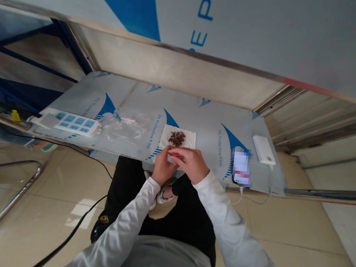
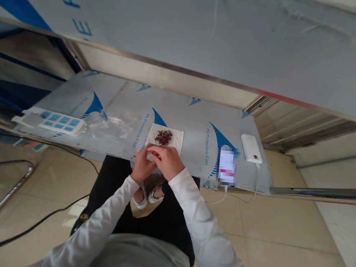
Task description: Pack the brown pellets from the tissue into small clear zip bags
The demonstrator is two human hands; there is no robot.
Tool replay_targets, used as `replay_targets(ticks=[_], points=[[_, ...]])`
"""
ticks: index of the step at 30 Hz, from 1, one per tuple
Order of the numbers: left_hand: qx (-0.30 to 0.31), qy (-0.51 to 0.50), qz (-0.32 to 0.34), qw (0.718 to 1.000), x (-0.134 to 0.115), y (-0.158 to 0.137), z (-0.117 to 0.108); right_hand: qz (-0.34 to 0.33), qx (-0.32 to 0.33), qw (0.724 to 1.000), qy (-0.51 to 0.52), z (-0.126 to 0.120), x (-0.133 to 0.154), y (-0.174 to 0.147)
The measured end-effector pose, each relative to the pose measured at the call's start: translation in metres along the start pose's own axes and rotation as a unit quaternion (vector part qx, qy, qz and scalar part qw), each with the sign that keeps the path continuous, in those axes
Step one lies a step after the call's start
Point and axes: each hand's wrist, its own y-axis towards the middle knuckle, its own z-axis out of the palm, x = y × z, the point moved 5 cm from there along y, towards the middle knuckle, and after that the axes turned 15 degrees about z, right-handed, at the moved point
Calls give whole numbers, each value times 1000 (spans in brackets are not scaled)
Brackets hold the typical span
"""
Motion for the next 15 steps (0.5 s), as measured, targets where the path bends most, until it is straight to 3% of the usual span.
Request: replay_targets(ticks=[4, 8, 11, 15], points=[[-30, 1, -14, 999, 11, -6, -12, 101, -104, 989, 0, -15, -55, 20], [-43, 13, -29, 999, 20, -11, -23, 175, -100, 976, -87, -2, -113, 49], [-46, 17, -31, 998, 20, -12, -27, 169, -97, 975, -109, 13, -129, 63], [-46, 18, -35, 998, 22, -13, -30, 145, -90, 977, -127, 31, -126, 67]])
